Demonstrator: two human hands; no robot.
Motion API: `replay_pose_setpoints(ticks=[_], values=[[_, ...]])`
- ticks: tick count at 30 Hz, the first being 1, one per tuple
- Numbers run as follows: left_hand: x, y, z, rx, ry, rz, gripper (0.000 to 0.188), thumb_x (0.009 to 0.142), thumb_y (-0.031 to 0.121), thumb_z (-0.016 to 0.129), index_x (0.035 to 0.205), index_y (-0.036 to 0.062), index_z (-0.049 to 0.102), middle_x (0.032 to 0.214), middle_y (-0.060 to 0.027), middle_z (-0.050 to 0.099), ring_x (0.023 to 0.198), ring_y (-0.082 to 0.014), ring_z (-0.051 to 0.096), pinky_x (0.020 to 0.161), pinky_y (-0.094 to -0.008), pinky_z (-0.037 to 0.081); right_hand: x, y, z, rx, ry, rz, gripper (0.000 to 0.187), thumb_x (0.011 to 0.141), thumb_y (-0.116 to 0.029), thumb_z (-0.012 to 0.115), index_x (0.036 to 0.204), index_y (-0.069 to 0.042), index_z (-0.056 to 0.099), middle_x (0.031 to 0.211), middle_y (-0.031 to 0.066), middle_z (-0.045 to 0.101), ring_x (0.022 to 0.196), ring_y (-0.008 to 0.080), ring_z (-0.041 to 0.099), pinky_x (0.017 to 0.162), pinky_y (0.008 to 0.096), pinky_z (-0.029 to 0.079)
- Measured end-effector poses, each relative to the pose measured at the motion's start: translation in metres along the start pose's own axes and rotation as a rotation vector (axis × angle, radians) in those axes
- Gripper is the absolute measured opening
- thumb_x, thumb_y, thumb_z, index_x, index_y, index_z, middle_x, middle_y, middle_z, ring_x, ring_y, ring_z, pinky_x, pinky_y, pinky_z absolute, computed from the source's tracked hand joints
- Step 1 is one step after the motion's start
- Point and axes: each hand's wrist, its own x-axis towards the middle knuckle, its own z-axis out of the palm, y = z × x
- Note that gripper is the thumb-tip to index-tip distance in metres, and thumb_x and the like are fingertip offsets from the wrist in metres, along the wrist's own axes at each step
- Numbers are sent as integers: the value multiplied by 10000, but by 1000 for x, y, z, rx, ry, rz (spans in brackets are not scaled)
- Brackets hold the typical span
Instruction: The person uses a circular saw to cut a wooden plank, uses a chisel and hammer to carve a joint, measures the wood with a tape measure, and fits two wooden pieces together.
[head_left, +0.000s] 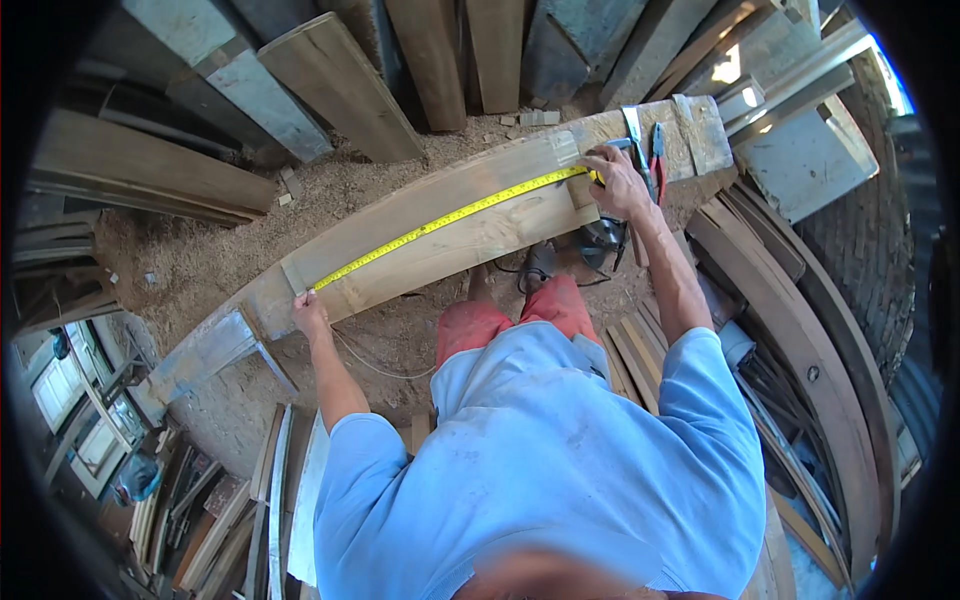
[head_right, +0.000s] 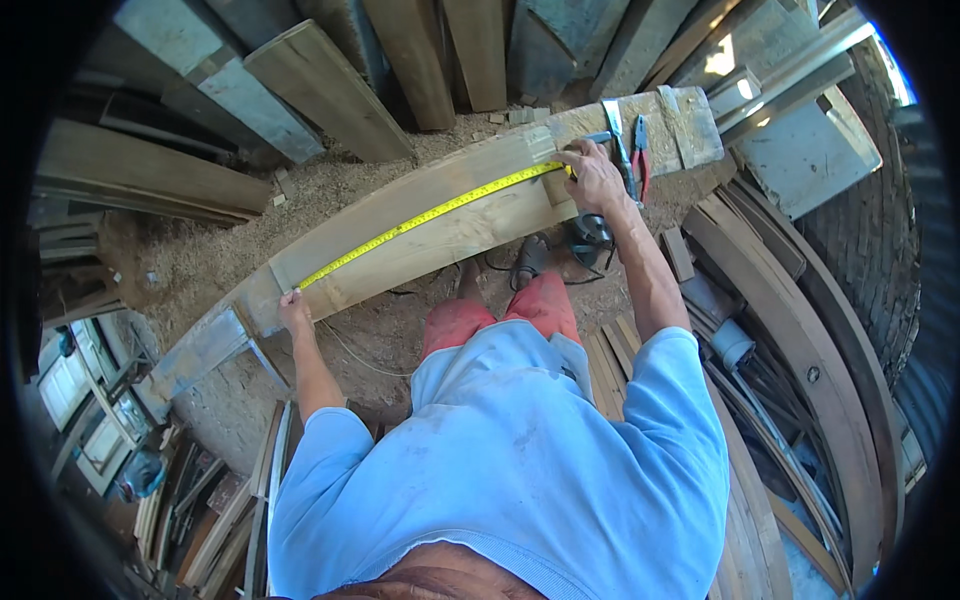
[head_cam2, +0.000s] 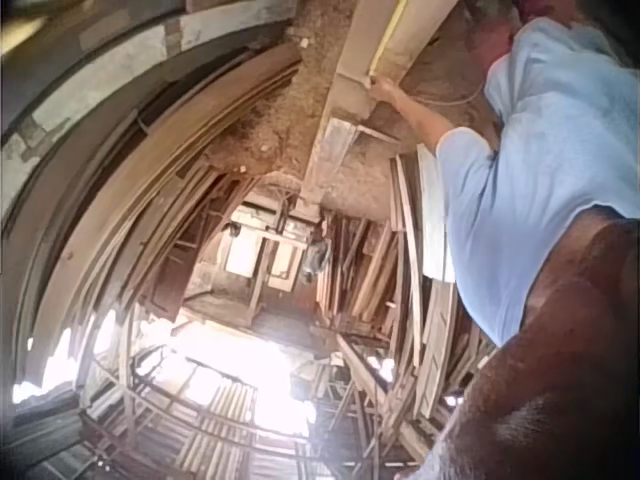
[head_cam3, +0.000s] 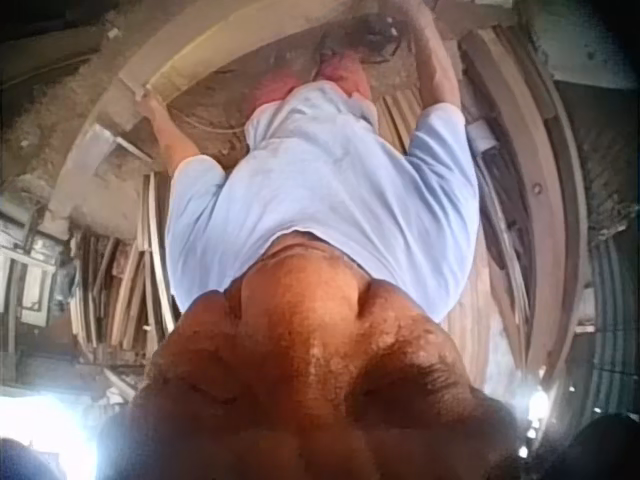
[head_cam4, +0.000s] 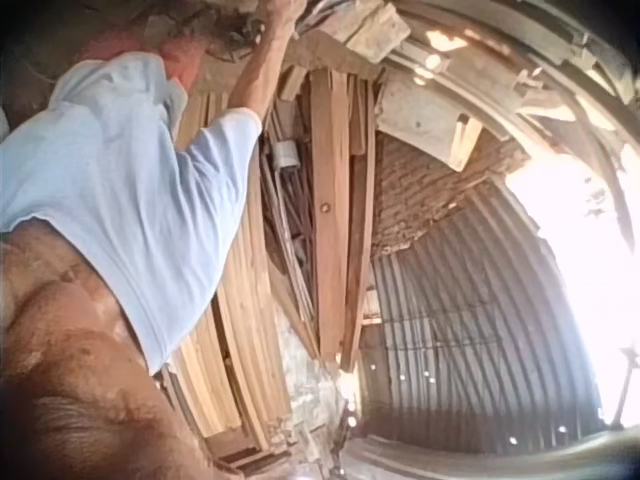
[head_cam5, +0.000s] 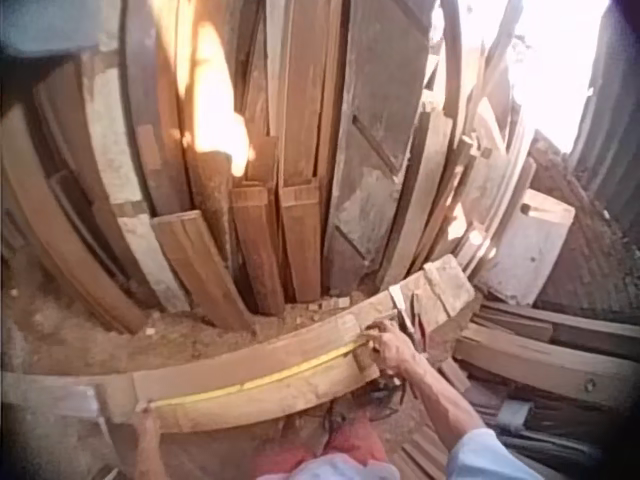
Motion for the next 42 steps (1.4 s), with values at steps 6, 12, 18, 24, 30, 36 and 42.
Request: replay_pose_setpoints(ticks=[6, 12, 18, 24, 30, 36, 42], values=[[-4, 18, 5, -1, -4, -127, 107, 998, 96, 700, 960, 7, 654, 631, 25, 524, 465, -68, 408, 411, -283, 283, -1, 6, 3, 55, -19, -7, 570, 779, -79, 712, 1346, -121, 681, 1455, 206, 538, 1355, 411, 496, 1156, 461, 423], [-9, 23, 6, -3, 11, -145, 103, 1003, 97, 692, 964, 10, 652, 599, 22, 513, 433, -74, 401, 388, -281, 276, -9, 17, 2, 18, 78, -45, 592, 775, -88, 756, 1354, -183, 672, 1435, 181, 551, 1334, 398, 518, 1125, 474, 455], [-2, 15, 3, -79, 1, -134, 70, 996, 59, 694, 973, -1, 664, 654, 15, 557, 471, -66, 421, 409, -262, 296, -18, 36, -7, -49, 134, -1, 588, 792, -84, 799, 1357, -190, 678, 1472, 172, 534, 1358, 381, 507, 1125, 474, 458], [12, 3, -9, -42, 21, -145, 70, 991, 48, 701, 954, 2, 662, 687, 12, 578, 490, -64, 422, 423, -257, 311, -15, 39, -2, -4, 124, -14, 558, 796, -85, 792, 1338, -182, 700, 1487, 163, 529, 1371, 381, 501, 1126, 477, 457], [12, 18, -1, 38, -50, -171, 110, 985, 70, 715, 926, 7, 646, 723, -6, 599, 550, -79, 473, 475, -262, 372, -18, 39, -5, -19, 113, -8, 558, 802, -76, 780, 1344, -167, 688, 1479, 155, 532, 1352, 379, 512, 1107, 477, 470], [16, 15, 1, 56, 5, -154, 105, 985, 72, 718, 946, 2, 651, 752, -23, 619, 577, -93, 499, 495, -274, 401, -15, 43, -2, -15, 81, -12, 565, 802, -80, 784, 1353, -152, 678, 1474, 152, 534, 1348, 376, 514, 1107, 471, 469], [15, 14, -2, 68, -11, -163, 96, 983, 69, 720, 957, 1, 659, 752, -33, 629, 581, -97, 510, 499, -276, 401, -13, 44, -1, -27, 103, -26, 563, 802, -72, 782, 1350, -146, 678, 1455, 151, 543, 1338, 372, 521, 1113, 466, 464]])
